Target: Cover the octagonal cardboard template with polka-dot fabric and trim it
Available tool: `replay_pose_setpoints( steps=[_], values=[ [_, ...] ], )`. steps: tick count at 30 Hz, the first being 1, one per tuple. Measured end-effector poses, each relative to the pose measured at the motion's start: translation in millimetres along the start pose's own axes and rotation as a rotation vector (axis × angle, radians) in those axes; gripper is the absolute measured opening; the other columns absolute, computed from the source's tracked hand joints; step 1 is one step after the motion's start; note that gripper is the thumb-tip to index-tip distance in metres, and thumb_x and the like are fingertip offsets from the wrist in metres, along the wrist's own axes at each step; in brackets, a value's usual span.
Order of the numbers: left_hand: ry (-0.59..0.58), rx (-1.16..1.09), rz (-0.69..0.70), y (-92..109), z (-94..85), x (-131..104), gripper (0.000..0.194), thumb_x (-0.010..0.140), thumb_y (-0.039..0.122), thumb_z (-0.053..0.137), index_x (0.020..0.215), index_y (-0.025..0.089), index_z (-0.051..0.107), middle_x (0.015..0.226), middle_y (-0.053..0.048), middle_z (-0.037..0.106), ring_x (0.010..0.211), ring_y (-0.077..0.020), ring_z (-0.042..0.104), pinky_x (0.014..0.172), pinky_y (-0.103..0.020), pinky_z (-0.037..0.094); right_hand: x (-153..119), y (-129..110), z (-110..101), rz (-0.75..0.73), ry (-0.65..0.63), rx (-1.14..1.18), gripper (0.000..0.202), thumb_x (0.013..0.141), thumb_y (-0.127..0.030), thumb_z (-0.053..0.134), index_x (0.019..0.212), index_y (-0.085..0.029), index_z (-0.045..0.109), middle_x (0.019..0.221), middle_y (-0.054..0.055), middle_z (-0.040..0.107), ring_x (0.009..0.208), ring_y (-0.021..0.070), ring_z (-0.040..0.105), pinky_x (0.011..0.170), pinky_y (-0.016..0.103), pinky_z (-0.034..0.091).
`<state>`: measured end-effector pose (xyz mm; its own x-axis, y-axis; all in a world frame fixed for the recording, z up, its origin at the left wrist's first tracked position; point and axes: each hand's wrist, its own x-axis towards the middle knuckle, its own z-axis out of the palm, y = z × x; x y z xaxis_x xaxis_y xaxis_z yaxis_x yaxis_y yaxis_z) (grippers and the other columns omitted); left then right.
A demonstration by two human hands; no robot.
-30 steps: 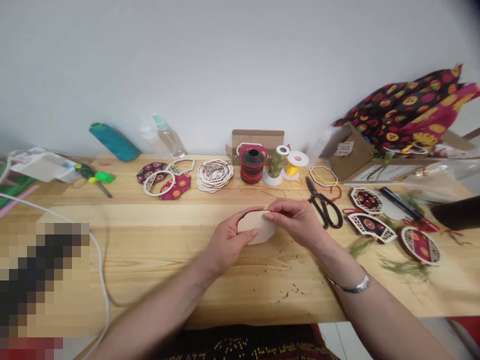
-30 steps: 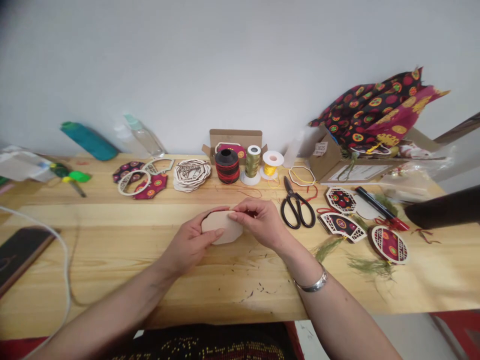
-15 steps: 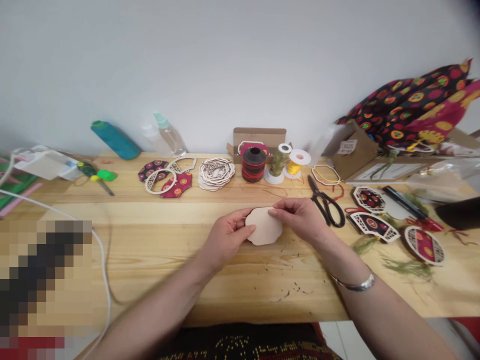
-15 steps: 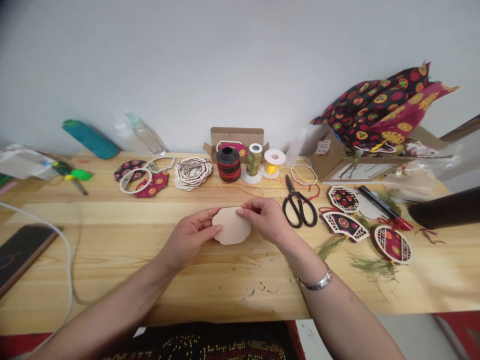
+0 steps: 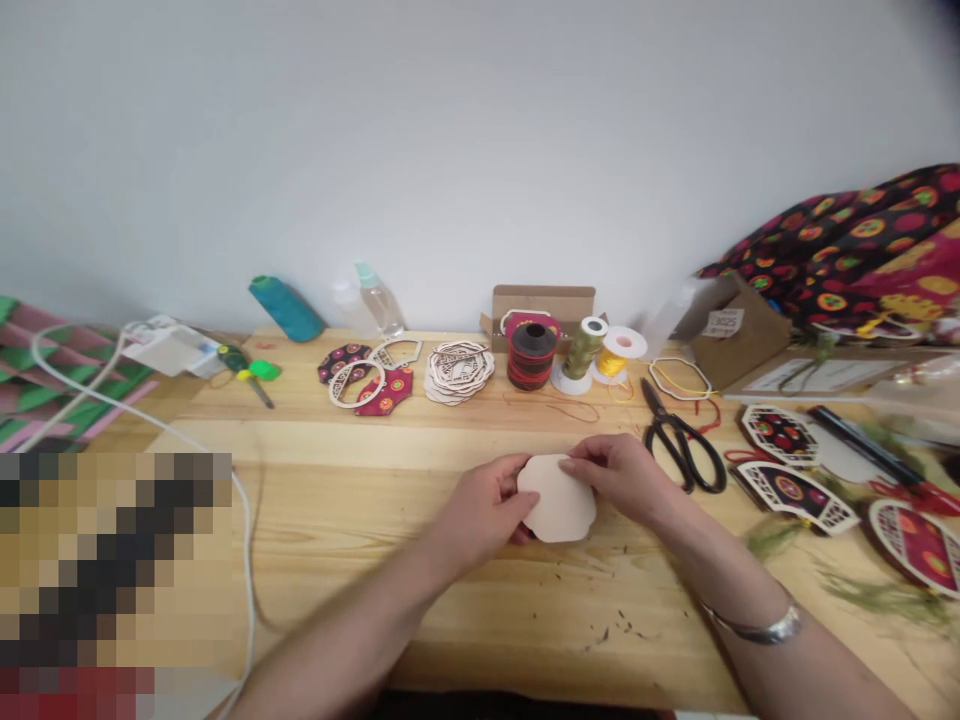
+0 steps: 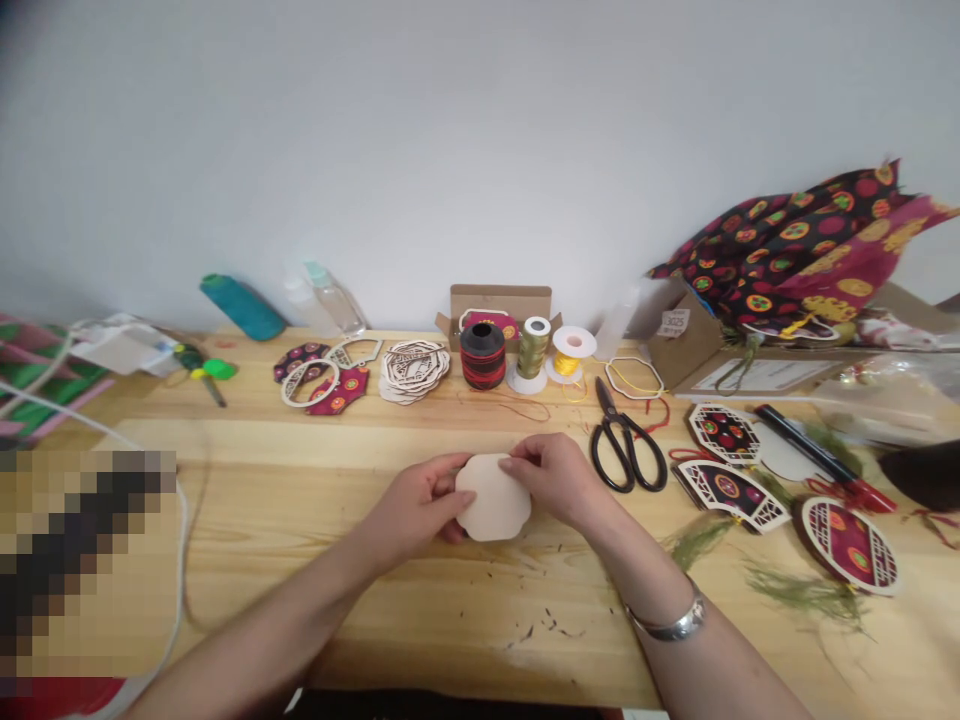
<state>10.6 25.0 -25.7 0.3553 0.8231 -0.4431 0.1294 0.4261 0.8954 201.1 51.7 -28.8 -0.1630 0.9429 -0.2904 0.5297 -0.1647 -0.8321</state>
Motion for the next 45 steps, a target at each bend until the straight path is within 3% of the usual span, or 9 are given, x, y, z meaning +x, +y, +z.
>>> replay_pose_setpoints(
  steps=[5,12,19,32,40,45],
  values=[
    [0.093,0.121,0.013,-3,0.7,-2,0.054,0.078,0.02,0.058,0.13,0.017,0.045,0.068,0.001,0.066,0.05,-0.0142,0.062,0.048,-0.025,0.05,-2,-9,2,-0.008,0.022,-0.15,0.021,0.077,-0.031,0.058,0.067,-0.016,0.07,0.062,0.003,0.066,0.057,0.0151,0.053,0.051,0.026,0.039],
    [0.101,0.241,0.055,-3,1.1,-3,0.029,0.08,0.024,0.053,0.109,0.022,0.047,0.056,0.005,0.06,0.044,-0.0134,0.059,0.042,-0.021,0.044,-3,-6,5,-0.008,0.063,-0.214,0.021,0.078,-0.031,0.058,0.069,-0.018,0.071,0.066,0.005,0.069,0.062,0.018,0.057,0.056,0.028,0.038],
    [0.136,0.151,0.003,0,-0.1,0,0.067,0.076,0.023,0.06,0.136,0.013,0.031,0.054,0.007,0.057,0.042,-0.0123,0.056,0.041,-0.022,0.042,-1,-6,5,-0.014,0.076,-0.205,0.02,0.079,-0.031,0.059,0.07,-0.018,0.071,0.067,0.004,0.07,0.064,0.0175,0.06,0.055,0.027,0.04],
    [0.113,0.289,0.076,-7,-1.8,-2,0.043,0.079,0.029,0.057,0.121,0.02,0.052,0.062,0.002,0.066,0.04,-0.0121,0.054,0.042,-0.023,0.042,-3,-6,7,-0.022,0.097,-0.253,0.018,0.08,-0.03,0.059,0.075,-0.019,0.073,0.074,0.006,0.073,0.069,0.0197,0.063,0.059,0.029,0.042],
    [0.113,0.319,0.052,-3,-1.5,-2,0.045,0.077,0.029,0.057,0.121,0.019,0.053,0.059,0.003,0.065,0.039,-0.0127,0.054,0.044,-0.024,0.042,-4,-6,8,-0.065,0.117,-0.317,0.017,0.082,-0.029,0.06,0.078,-0.02,0.074,0.077,0.006,0.074,0.068,0.0187,0.064,0.06,0.028,0.042],
    [0.128,0.323,0.026,1,-1.4,-3,0.049,0.075,0.028,0.058,0.123,0.017,0.053,0.057,0.003,0.063,0.039,-0.0134,0.053,0.043,-0.025,0.04,-10,-13,9,-0.118,0.141,-0.419,0.019,0.085,-0.028,0.058,0.084,-0.019,0.074,0.087,0.008,0.074,0.08,0.0215,0.065,0.069,0.031,0.044]
  ],
)
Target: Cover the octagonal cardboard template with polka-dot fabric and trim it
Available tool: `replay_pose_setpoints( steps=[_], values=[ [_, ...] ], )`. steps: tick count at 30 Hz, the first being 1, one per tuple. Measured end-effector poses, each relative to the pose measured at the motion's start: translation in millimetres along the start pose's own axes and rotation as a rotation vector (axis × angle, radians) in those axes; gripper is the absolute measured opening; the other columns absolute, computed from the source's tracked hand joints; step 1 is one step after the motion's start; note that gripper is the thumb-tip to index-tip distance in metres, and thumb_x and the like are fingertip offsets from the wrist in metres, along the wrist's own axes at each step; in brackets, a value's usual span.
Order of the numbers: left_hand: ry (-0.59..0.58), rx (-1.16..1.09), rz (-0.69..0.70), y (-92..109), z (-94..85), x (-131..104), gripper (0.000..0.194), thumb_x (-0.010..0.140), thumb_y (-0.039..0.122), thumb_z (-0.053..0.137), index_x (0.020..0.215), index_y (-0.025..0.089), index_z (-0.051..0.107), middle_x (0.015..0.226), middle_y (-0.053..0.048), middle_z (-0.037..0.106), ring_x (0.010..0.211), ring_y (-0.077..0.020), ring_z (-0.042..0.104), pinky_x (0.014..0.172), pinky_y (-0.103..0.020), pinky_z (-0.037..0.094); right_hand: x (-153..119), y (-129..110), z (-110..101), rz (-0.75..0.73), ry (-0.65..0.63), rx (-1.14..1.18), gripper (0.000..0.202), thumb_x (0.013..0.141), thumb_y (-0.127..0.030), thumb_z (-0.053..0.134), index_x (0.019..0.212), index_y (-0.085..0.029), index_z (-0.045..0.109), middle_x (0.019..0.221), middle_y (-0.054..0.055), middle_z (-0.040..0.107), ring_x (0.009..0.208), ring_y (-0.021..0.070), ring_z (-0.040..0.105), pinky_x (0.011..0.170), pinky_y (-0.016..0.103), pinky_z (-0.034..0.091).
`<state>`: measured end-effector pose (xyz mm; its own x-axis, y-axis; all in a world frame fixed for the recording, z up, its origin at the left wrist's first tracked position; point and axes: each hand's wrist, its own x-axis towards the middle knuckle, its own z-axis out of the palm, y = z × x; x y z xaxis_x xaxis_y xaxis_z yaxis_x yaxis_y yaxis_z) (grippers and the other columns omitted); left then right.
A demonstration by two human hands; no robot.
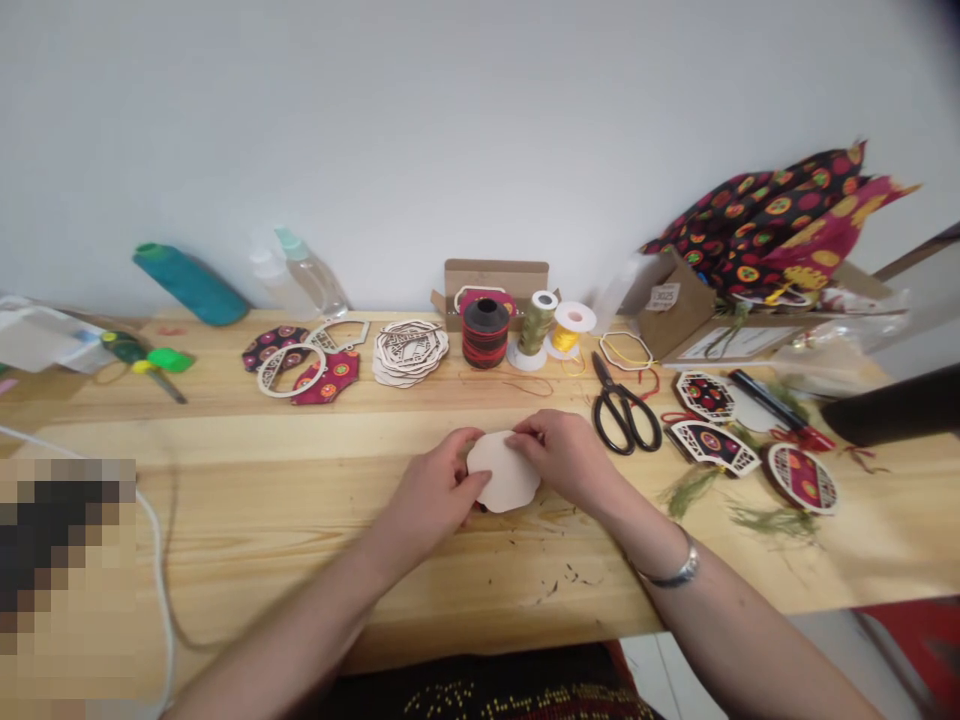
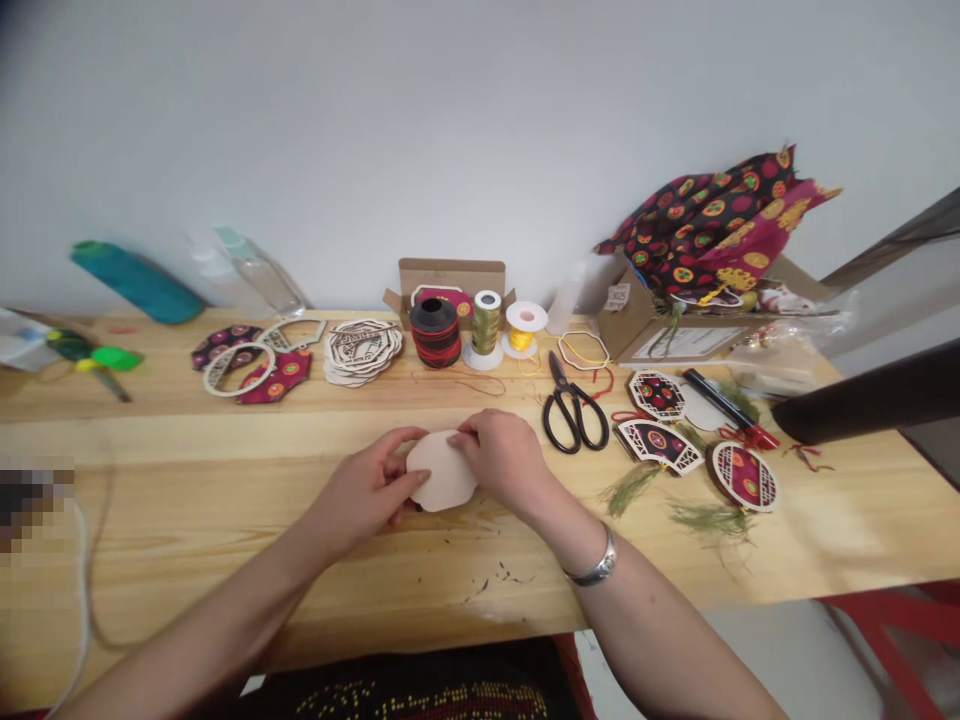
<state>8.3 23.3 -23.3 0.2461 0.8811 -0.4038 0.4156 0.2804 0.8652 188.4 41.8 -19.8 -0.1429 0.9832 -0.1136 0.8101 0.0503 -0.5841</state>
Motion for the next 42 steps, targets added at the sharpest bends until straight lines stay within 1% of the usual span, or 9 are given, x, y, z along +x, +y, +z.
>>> replay_pose_setpoints(
  steps=[7,10,14,22,25,29,33,38,42],
  values=[
    [0.006,0.024,-0.005,0,0.3,1,0.049,0.075,0.028,0.058,0.122,0.016,0.053,0.056,0.003,0.062,0.04,-0.0152,0.055,0.044,-0.026,0.04,-7,-4,-2,-0.041,0.042,-0.192,0.021,0.089,-0.028,0.054,0.089,-0.017,0.072,0.091,0.01,0.07,0.081,0.0237,0.064,0.07,0.034,0.044],
    [0.002,0.052,0.007,-1,0.6,1,0.048,0.075,0.028,0.058,0.122,0.016,0.054,0.055,0.004,0.061,0.04,-0.0145,0.055,0.044,-0.025,0.04,-9,-2,-5,-0.22,0.051,-0.199,0.031,0.085,-0.034,0.063,0.109,-0.016,0.066,0.106,0.012,0.066,0.094,0.0252,0.061,0.079,0.036,0.046],
    [-0.008,0.071,0.01,-1,-0.2,2,0.046,0.076,0.026,0.056,0.121,0.019,0.053,0.055,0.005,0.059,0.04,-0.0135,0.054,0.044,-0.024,0.041,-10,0,-9,-0.46,-0.091,-0.128,0.059,0.069,-0.042,0.078,0.119,-0.016,0.059,0.118,0.013,0.057,0.107,0.0276,0.052,0.091,0.041,0.045],
    [0.02,0.258,0.088,0,-0.8,1,0.043,0.08,0.027,0.053,0.122,0.019,0.055,0.067,0.0,0.068,0.05,-0.0167,0.061,0.054,-0.028,0.046,-12,-3,-10,-0.457,-0.2,-0.151,0.055,0.069,-0.036,0.079,0.115,-0.015,0.059,0.112,0.011,0.056,0.101,0.0248,0.052,0.089,0.037,0.046],
    [0.134,0.517,0.163,2,-2.6,1,0.037,0.085,0.028,0.047,0.118,0.017,0.061,0.078,-0.007,0.073,0.067,-0.0239,0.067,0.064,-0.035,0.048,-11,-4,-10,-0.463,-0.207,-0.181,0.053,0.069,-0.038,0.079,0.112,-0.014,0.061,0.111,0.011,0.056,0.101,0.0257,0.051,0.089,0.038,0.046],
    [0.296,0.754,0.156,2,-8.1,3,0.036,0.087,0.025,0.042,0.113,0.015,0.066,0.079,-0.01,0.074,0.079,-0.0303,0.069,0.074,-0.041,0.047,-11,-4,-10,-0.469,-0.211,-0.223,0.049,0.068,-0.037,0.079,0.108,-0.013,0.062,0.111,0.012,0.055,0.101,0.0268,0.05,0.09,0.039,0.046],
    [0.382,0.718,0.172,0,-10.9,5,0.036,0.085,0.021,0.044,0.115,0.015,0.064,0.078,-0.008,0.073,0.076,-0.0267,0.068,0.072,-0.038,0.048,-11,-2,-11,-0.489,-0.222,-0.226,0.06,0.066,-0.04,0.08,0.116,-0.013,0.059,0.114,0.013,0.055,0.103,0.0278,0.049,0.091,0.042,0.046],
    [0.286,0.54,0.288,-4,-8.0,6,0.029,0.081,0.016,0.05,0.107,0.019,0.061,0.085,-0.002,0.073,0.071,-0.0189,0.067,0.069,-0.031,0.049,-10,1,-12,-0.524,-0.239,-0.224,0.071,0.064,-0.039,0.081,0.125,-0.014,0.054,0.118,0.013,0.054,0.106,0.029,0.048,0.093,0.043,0.045],
    [0.28,0.541,0.275,-6,-7.0,8,0.024,0.08,0.014,0.051,0.101,0.021,0.059,0.084,-0.002,0.072,0.072,-0.0189,0.067,0.068,-0.031,0.049,-9,2,-14,-0.513,-0.246,-0.226,0.072,0.068,-0.034,0.078,0.131,-0.015,0.05,0.12,0.013,0.054,0.107,0.0284,0.049,0.094,0.042,0.045]
  ],
)
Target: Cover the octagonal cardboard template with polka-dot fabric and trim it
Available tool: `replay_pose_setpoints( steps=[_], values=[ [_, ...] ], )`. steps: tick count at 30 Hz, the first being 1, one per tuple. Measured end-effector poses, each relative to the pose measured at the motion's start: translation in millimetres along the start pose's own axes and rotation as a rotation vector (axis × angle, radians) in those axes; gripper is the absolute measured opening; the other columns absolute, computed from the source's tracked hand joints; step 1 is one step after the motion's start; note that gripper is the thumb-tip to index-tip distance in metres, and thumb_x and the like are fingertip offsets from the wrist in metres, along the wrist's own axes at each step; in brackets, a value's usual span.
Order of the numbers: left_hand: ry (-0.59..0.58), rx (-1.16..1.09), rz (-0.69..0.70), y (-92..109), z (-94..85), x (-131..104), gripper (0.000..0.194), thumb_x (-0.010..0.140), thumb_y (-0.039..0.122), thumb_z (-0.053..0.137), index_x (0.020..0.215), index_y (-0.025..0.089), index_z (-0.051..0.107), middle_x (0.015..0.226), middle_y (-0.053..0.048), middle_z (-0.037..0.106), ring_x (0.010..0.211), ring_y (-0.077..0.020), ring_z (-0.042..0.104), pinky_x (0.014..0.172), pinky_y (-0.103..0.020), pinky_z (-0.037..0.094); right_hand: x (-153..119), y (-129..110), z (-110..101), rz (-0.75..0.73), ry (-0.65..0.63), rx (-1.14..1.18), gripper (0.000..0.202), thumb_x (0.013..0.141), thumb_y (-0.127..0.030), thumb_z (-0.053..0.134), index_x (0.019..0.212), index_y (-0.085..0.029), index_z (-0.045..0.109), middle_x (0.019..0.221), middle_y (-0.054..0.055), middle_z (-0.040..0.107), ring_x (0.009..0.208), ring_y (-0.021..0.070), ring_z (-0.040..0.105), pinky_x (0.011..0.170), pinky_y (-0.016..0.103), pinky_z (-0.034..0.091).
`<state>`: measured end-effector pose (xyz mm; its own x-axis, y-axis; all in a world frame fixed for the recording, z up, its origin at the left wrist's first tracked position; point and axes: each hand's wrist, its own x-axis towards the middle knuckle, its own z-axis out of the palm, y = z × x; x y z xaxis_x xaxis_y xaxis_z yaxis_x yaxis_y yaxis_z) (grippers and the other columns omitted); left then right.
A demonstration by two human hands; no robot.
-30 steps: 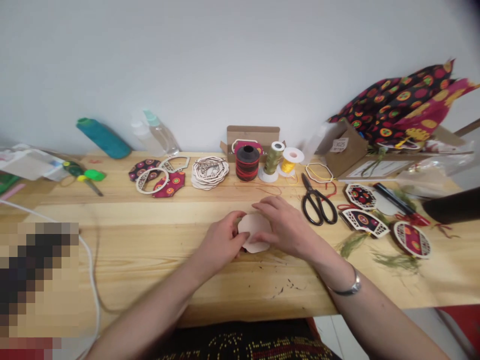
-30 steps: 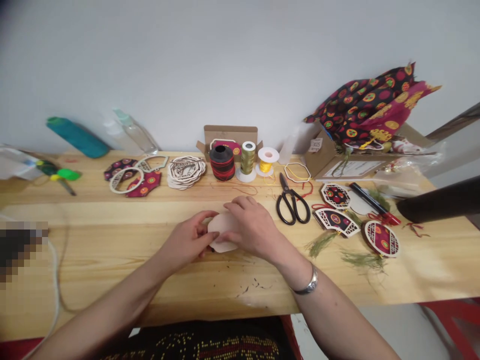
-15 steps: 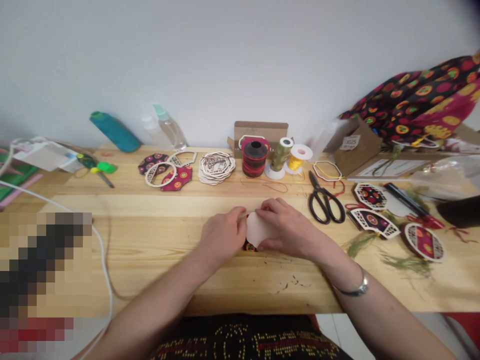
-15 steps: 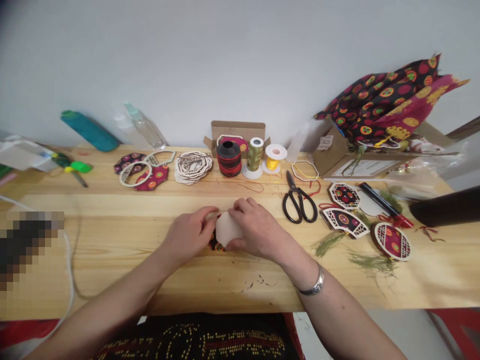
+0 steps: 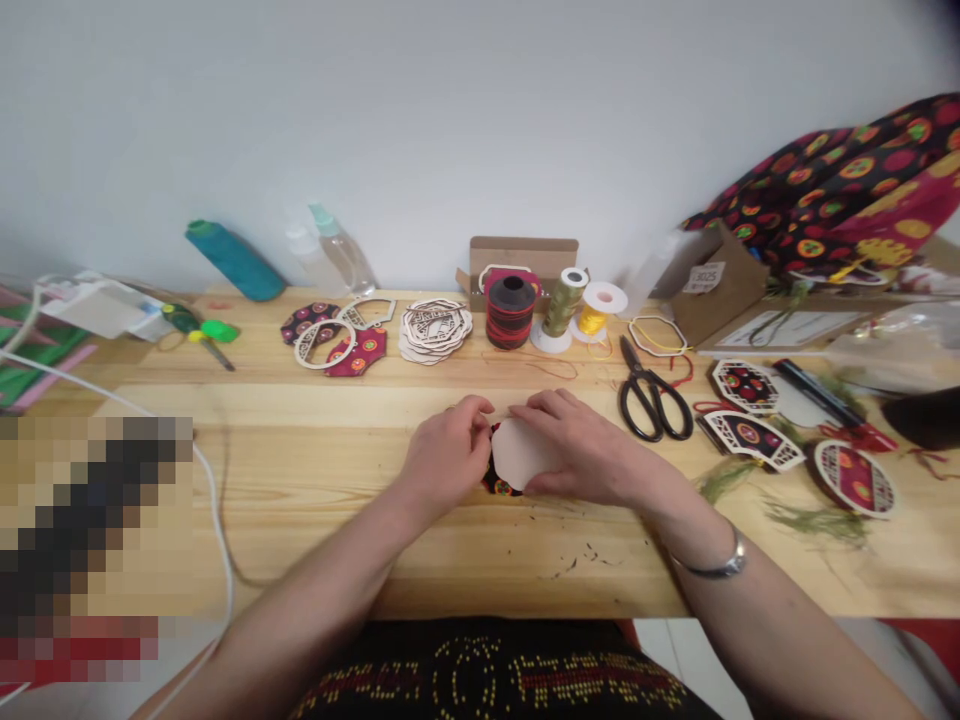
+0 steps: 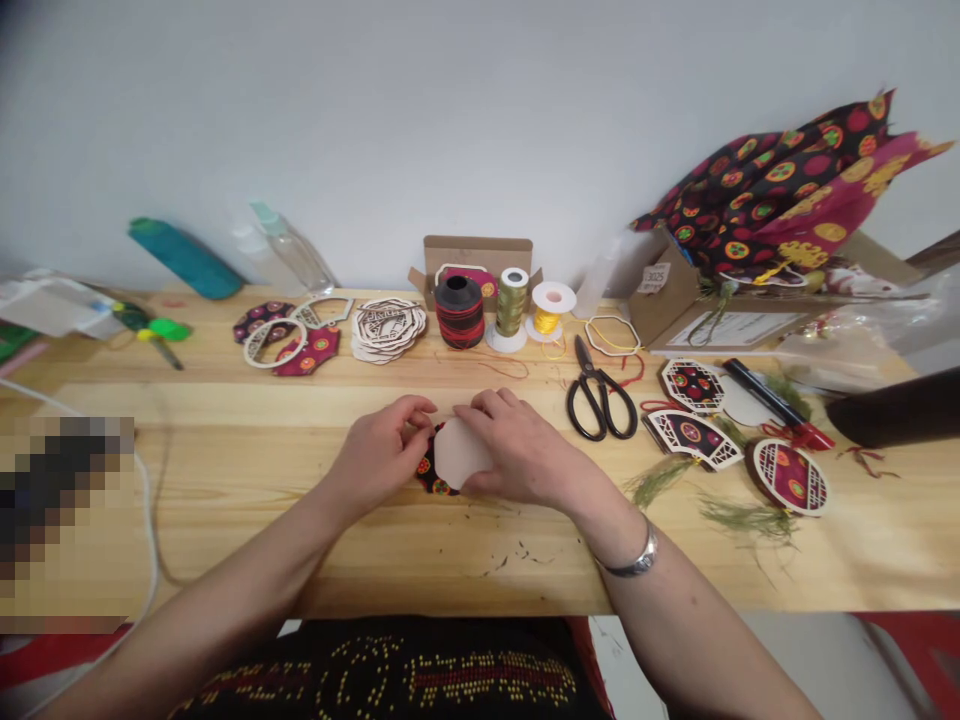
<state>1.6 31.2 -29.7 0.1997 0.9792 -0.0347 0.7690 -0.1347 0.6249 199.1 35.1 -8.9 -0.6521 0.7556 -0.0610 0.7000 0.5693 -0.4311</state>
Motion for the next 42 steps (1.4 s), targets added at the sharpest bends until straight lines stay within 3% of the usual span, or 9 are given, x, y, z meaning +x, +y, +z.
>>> replay_pose_setpoints(
  steps=[7,13,17,20,23,26,34,42],
  values=[
    [0.014,0.006,-0.01,-2,1.3,2,0.021,0.079,0.013,0.05,0.096,0.02,0.06,0.086,-0.004,0.072,0.077,-0.0204,0.068,0.071,-0.033,0.05,-3,3,0,-0.006,0.026,-0.038,0.078,0.068,-0.035,0.076,0.135,-0.008,0.045,0.125,0.017,0.054,0.112,0.0304,0.05,0.097,0.043,0.045],
    [0.047,-0.022,0.003,-3,2.5,1,0.022,0.077,0.014,0.052,0.097,0.02,0.061,0.084,-0.002,0.072,0.07,-0.0188,0.066,0.067,-0.031,0.049,-9,26,-9,0.099,0.147,-0.009,0.076,0.07,-0.034,0.075,0.135,-0.01,0.046,0.131,0.019,0.051,0.119,0.0311,0.049,0.1,0.045,0.044],
    [0.115,-0.105,0.001,-2,0.4,0,0.031,0.079,0.014,0.049,0.108,0.019,0.058,0.083,-0.001,0.072,0.062,-0.0154,0.062,0.066,-0.03,0.047,-14,37,-24,0.135,0.255,0.152,0.069,0.069,-0.035,0.075,0.131,-0.017,0.051,0.127,0.015,0.054,0.105,0.0278,0.058,0.084,0.043,0.053],
    [0.16,-0.325,-0.044,-2,-2.2,2,0.033,0.083,0.017,0.046,0.116,0.018,0.052,0.092,-0.003,0.071,0.052,-0.0111,0.057,0.059,-0.028,0.046,-16,34,-28,0.105,0.3,0.252,0.067,0.07,-0.035,0.075,0.131,-0.021,0.051,0.119,0.011,0.059,0.095,0.0242,0.06,0.077,0.04,0.054],
    [0.195,-0.604,-0.122,-2,-5.3,6,0.033,0.085,0.024,0.046,0.118,0.017,0.048,0.099,-0.005,0.068,0.045,-0.0074,0.05,0.051,-0.025,0.043,-12,22,-19,0.058,0.28,0.285,0.076,0.071,-0.036,0.075,0.138,-0.02,0.044,0.121,0.012,0.058,0.102,0.0255,0.058,0.083,0.042,0.053],
    [0.21,-0.723,-0.18,0,-8.0,8,0.033,0.083,0.026,0.05,0.114,0.016,0.047,0.097,-0.005,0.067,0.043,-0.0058,0.047,0.047,-0.024,0.041,-7,11,-5,0.01,0.206,0.231,0.079,0.07,-0.036,0.076,0.14,-0.018,0.042,0.131,0.016,0.051,0.118,0.0294,0.05,0.096,0.046,0.046],
    [0.157,-0.736,-0.181,-1,-4.3,5,0.036,0.079,0.022,0.054,0.114,0.014,0.05,0.091,-0.005,0.068,0.046,-0.0066,0.048,0.048,-0.023,0.042,-2,3,7,-0.025,0.129,0.125,0.08,0.071,-0.036,0.075,0.138,-0.011,0.041,0.131,0.019,0.049,0.12,0.0288,0.048,0.101,0.044,0.044],
    [0.098,-0.529,-0.142,-5,-0.8,4,0.035,0.077,0.025,0.059,0.111,0.016,0.057,0.089,-0.005,0.071,0.065,-0.0148,0.063,0.062,-0.028,0.049,1,1,11,-0.021,0.101,0.085,0.08,0.069,-0.037,0.076,0.137,-0.011,0.042,0.128,0.018,0.051,0.117,0.0285,0.05,0.099,0.043,0.045]
  ],
)
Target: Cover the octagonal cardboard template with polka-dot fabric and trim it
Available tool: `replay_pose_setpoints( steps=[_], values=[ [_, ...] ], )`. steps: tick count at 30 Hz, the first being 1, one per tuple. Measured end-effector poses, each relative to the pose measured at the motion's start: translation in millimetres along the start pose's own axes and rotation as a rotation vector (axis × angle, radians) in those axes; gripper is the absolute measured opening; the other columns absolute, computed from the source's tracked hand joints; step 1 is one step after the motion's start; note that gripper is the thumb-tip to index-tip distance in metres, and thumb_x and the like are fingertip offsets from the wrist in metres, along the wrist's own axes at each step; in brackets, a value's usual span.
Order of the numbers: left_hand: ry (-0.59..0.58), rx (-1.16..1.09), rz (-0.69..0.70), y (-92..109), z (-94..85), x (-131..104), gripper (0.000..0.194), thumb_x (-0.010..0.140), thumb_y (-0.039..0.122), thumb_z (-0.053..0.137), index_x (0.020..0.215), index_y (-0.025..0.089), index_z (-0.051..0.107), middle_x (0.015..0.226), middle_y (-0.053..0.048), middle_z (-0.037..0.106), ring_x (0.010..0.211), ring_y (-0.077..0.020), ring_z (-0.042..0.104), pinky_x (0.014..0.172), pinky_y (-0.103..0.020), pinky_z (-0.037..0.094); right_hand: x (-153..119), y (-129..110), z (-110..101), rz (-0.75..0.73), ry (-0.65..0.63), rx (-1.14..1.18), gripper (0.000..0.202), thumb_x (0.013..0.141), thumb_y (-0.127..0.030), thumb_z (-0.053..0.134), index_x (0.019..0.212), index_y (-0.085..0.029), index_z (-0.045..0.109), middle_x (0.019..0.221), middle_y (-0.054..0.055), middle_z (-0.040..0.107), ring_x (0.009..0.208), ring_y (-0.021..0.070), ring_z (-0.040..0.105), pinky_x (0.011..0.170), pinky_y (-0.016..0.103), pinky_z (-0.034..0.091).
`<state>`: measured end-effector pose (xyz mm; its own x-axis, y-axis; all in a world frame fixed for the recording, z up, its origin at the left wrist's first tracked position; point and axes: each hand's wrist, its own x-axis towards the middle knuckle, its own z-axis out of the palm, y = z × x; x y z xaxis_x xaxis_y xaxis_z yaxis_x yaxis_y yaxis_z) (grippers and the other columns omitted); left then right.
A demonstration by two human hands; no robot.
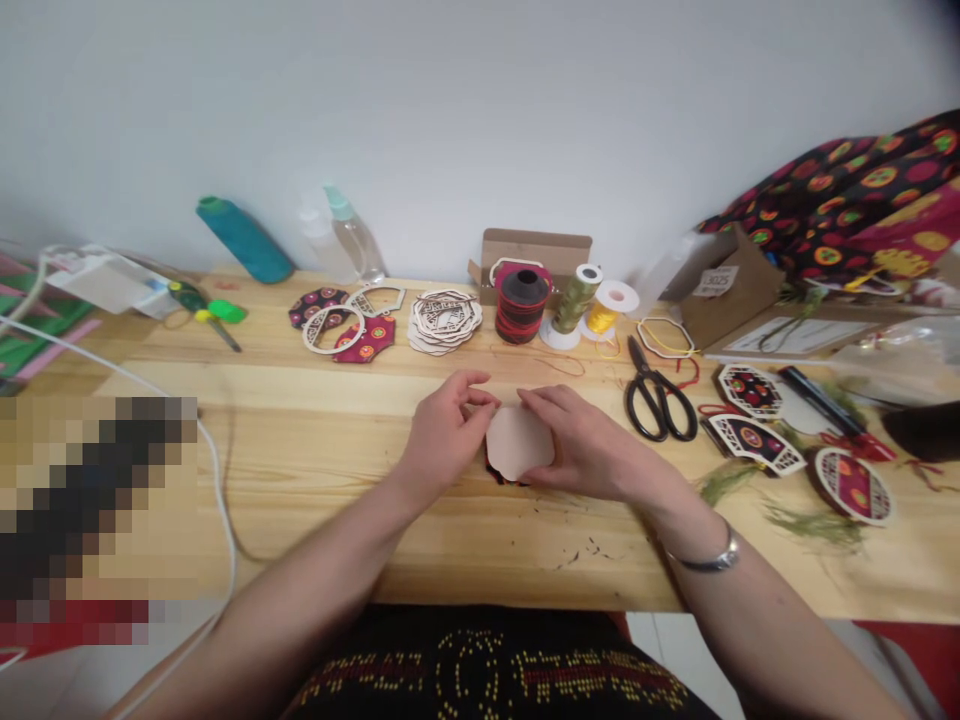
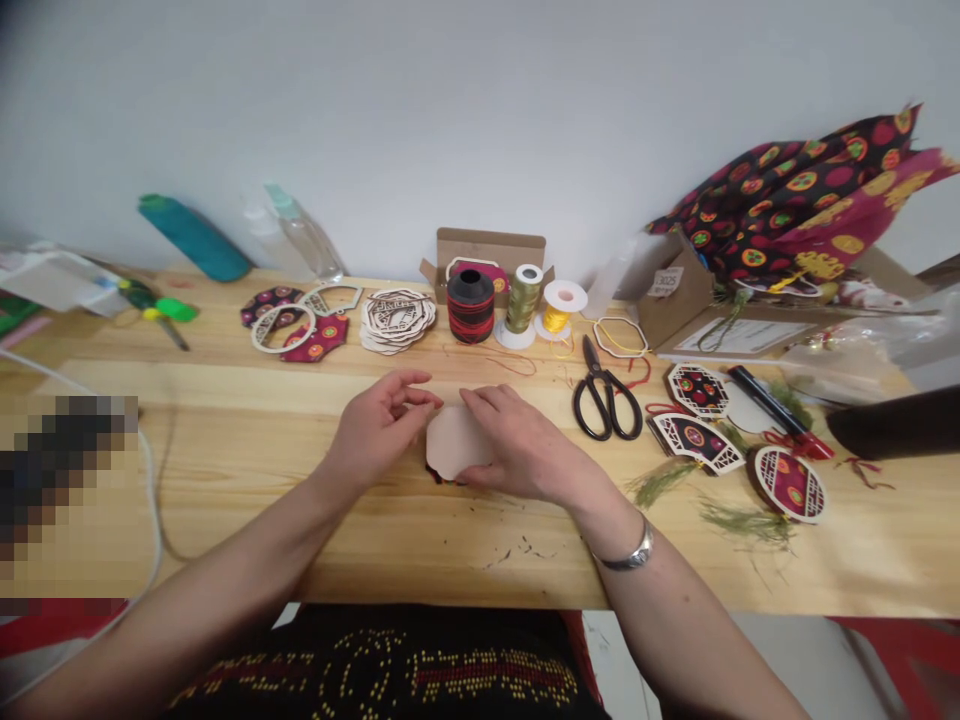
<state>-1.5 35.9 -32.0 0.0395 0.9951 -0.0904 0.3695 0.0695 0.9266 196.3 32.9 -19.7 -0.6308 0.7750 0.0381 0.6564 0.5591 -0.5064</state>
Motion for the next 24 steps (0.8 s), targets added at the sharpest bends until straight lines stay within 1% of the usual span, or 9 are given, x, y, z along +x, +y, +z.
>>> replay_pose_setpoints(
  steps=[4,6,8,9,11,13,16,21,24],
  values=[
    [-0.018,0.137,0.03,3,-0.7,-3,0.036,0.077,0.024,0.06,0.112,0.02,0.061,0.093,-0.003,0.072,0.055,-0.0119,0.058,0.062,-0.029,0.049,-2,2,-5,-0.005,0.001,0.039,0.079,0.07,-0.036,0.076,0.139,-0.013,0.042,0.132,0.018,0.05,0.121,0.029,0.048,0.1,0.044,0.044],
    [-0.016,0.192,0.081,5,-1.4,-5,0.033,0.079,0.024,0.059,0.111,0.021,0.064,0.097,-0.003,0.072,0.055,-0.012,0.057,0.064,-0.03,0.05,-3,7,-10,-0.004,0.081,0.094,0.069,0.078,-0.032,0.069,0.139,-0.015,0.042,0.136,0.017,0.049,0.121,0.027,0.049,0.098,0.043,0.045],
    [-0.045,0.25,0.189,5,-1.7,-6,0.03,0.081,0.025,0.058,0.109,0.022,0.066,0.101,-0.004,0.072,0.066,-0.0151,0.06,0.072,-0.033,0.05,-3,15,-14,0.045,0.231,0.137,0.053,0.084,-0.023,0.059,0.135,-0.016,0.047,0.128,0.015,0.056,0.112,0.0236,0.056,0.091,0.04,0.048],
    [-0.077,0.295,0.263,5,-1.6,-6,0.029,0.081,0.027,0.06,0.109,0.023,0.067,0.105,-0.004,0.071,0.078,-0.0182,0.062,0.08,-0.035,0.049,-3,19,-15,0.086,0.303,0.146,0.046,0.085,-0.018,0.054,0.131,-0.016,0.052,0.118,0.013,0.062,0.103,0.0216,0.06,0.086,0.039,0.05],
    [-0.159,0.421,0.393,3,-0.6,-6,0.039,0.076,0.035,0.067,0.113,0.022,0.065,0.117,-0.005,0.068,0.103,-0.026,0.055,0.096,-0.043,0.042,-2,26,-17,0.153,0.363,0.161,0.038,0.084,-0.01,0.05,0.12,-0.014,0.06,0.096,0.008,0.069,0.084,0.0177,0.063,0.077,0.034,0.051],
    [-0.233,0.55,0.438,2,1.0,-6,0.063,0.068,0.043,0.074,0.124,0.019,0.059,0.129,-0.008,0.061,0.117,-0.0322,0.042,0.103,-0.048,0.034,-2,29,-17,0.159,0.306,0.175,0.034,0.081,-0.006,0.05,0.111,-0.013,0.066,0.086,0.006,0.069,0.075,0.0149,0.061,0.072,0.03,0.05],
    [-0.318,0.65,0.371,2,3.5,-6,0.087,0.064,0.049,0.076,0.137,0.014,0.046,0.133,-0.012,0.057,0.118,-0.0348,0.035,0.103,-0.049,0.033,-2,28,-18,0.112,0.18,0.14,0.029,0.079,-0.004,0.053,0.101,-0.012,0.07,0.086,0.006,0.068,0.075,0.0146,0.06,0.07,0.028,0.048],
    [-0.366,0.688,0.33,3,5.2,-6,0.098,0.06,0.048,0.077,0.142,0.015,0.036,0.137,-0.013,0.052,0.119,-0.036,0.034,0.102,-0.051,0.032,-2,27,-21,0.118,0.094,0.077,0.024,0.08,-0.004,0.054,0.092,-0.015,0.072,0.09,0.006,0.068,0.081,0.016,0.061,0.075,0.028,0.046],
    [-0.366,0.682,0.335,4,5.9,-5,0.095,0.062,0.044,0.076,0.143,0.019,0.033,0.135,-0.011,0.054,0.117,-0.0355,0.036,0.1,-0.052,0.031,0,29,-21,0.116,0.066,0.06,0.023,0.081,-0.006,0.054,0.091,-0.016,0.072,0.089,0.006,0.068,0.082,0.0165,0.061,0.076,0.028,0.046]
  ],
)
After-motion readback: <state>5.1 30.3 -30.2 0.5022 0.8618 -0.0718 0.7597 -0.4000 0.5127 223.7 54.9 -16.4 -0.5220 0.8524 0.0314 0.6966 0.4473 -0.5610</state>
